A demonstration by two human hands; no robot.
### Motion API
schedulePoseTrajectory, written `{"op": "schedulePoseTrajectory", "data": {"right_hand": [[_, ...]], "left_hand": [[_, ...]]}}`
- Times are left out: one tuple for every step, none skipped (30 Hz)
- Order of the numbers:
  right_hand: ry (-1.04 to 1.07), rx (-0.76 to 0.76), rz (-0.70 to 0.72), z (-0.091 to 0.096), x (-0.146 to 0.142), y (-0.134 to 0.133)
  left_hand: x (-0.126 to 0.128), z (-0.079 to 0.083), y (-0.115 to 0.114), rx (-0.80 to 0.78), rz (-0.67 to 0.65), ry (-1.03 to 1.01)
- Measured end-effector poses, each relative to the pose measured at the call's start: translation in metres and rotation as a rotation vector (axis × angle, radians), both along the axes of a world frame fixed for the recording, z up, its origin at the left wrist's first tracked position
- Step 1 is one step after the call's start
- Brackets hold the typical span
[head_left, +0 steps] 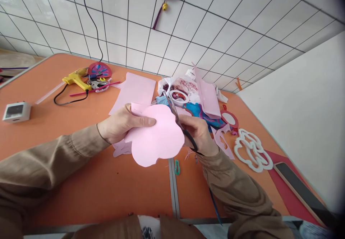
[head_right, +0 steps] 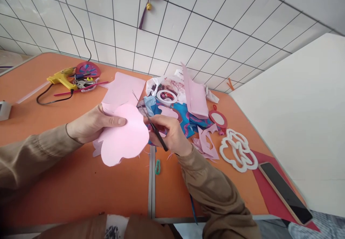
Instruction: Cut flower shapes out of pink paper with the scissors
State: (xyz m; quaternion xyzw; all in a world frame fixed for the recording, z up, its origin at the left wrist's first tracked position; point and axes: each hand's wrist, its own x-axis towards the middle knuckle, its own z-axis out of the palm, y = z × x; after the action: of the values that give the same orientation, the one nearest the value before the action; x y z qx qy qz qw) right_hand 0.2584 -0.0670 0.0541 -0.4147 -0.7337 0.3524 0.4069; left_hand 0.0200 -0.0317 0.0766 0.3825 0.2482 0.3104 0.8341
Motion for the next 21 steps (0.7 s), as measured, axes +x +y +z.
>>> {"op": "schedulePoseTrajectory", "data": {"right_hand": [[0.016, -0.022, 0.006, -0.002, 0.001, 0.001], [0.032, -0.042, 0.016, -0.004, 0.001, 0.001], [0.047, -0.054, 0.028, -0.005, 0.001, 0.001], [0.056, -0.057, 0.035, -0.005, 0.001, 0.001], [0.067, -0.050, 0.041, -0.005, 0.000, 0.001], [0.077, -0.038, 0.045, -0.005, -0.001, 0.001], [0.085, -0.024, 0.048, -0.004, -0.003, 0.000], [0.090, -0.011, 0.047, -0.004, -0.004, -0.001], [0.091, -0.003, 0.043, -0.003, -0.006, -0.001], [0.088, -0.003, 0.037, -0.002, -0.007, -0.002], [0.081, -0.008, 0.026, -0.002, -0.008, -0.003], [0.071, -0.017, 0.015, -0.001, -0.009, -0.004], [0.063, -0.024, 0.008, -0.001, -0.010, -0.005], [0.058, -0.031, 0.007, 0.000, -0.010, -0.006], [0.060, -0.036, 0.011, 0.000, -0.010, -0.006], [0.065, -0.036, 0.016, 0.001, -0.010, -0.006], [0.070, -0.036, 0.023, 0.001, -0.010, -0.006], [0.074, -0.039, 0.031, 0.001, -0.009, -0.006], [0.076, -0.050, 0.038, 0.001, -0.008, -0.005], [0.073, -0.066, 0.044, 0.001, -0.008, -0.005], [0.069, -0.079, 0.050, 0.001, -0.007, -0.004]], "left_hand": [[0.000, 0.000, 0.000, -0.012, -0.016, -0.011], [0.000, 0.000, 0.000, -0.022, -0.030, -0.019], [0.000, 0.000, 0.000, -0.029, -0.039, -0.024], [0.000, 0.000, 0.000, -0.036, -0.041, -0.027], [0.000, 0.000, 0.000, -0.041, -0.040, -0.030], [0.000, 0.000, 0.000, -0.043, -0.038, -0.031], [0.001, 0.000, 0.000, -0.046, -0.036, -0.031], [0.001, -0.001, 0.000, -0.046, -0.035, -0.030], [0.001, -0.001, 0.000, -0.046, -0.033, -0.028], [0.001, -0.001, 0.000, -0.045, -0.031, -0.025], [0.002, -0.002, -0.001, -0.044, -0.026, -0.021], [0.002, -0.002, -0.001, -0.042, -0.015, -0.017], [0.002, -0.002, -0.001, -0.038, -0.004, -0.009], [0.003, -0.003, -0.002, -0.032, 0.010, 0.001], [0.003, -0.003, -0.002, -0.025, 0.025, 0.011], [0.003, -0.004, -0.002, -0.015, 0.037, 0.021], [0.003, -0.004, -0.002, -0.005, 0.049, 0.028], [0.003, -0.004, -0.002, 0.006, 0.058, 0.032], [0.003, -0.004, -0.001, 0.015, 0.063, 0.038], [0.003, -0.004, -0.001, 0.023, 0.067, 0.045], [0.002, -0.004, 0.000, 0.029, 0.069, 0.053]]}}
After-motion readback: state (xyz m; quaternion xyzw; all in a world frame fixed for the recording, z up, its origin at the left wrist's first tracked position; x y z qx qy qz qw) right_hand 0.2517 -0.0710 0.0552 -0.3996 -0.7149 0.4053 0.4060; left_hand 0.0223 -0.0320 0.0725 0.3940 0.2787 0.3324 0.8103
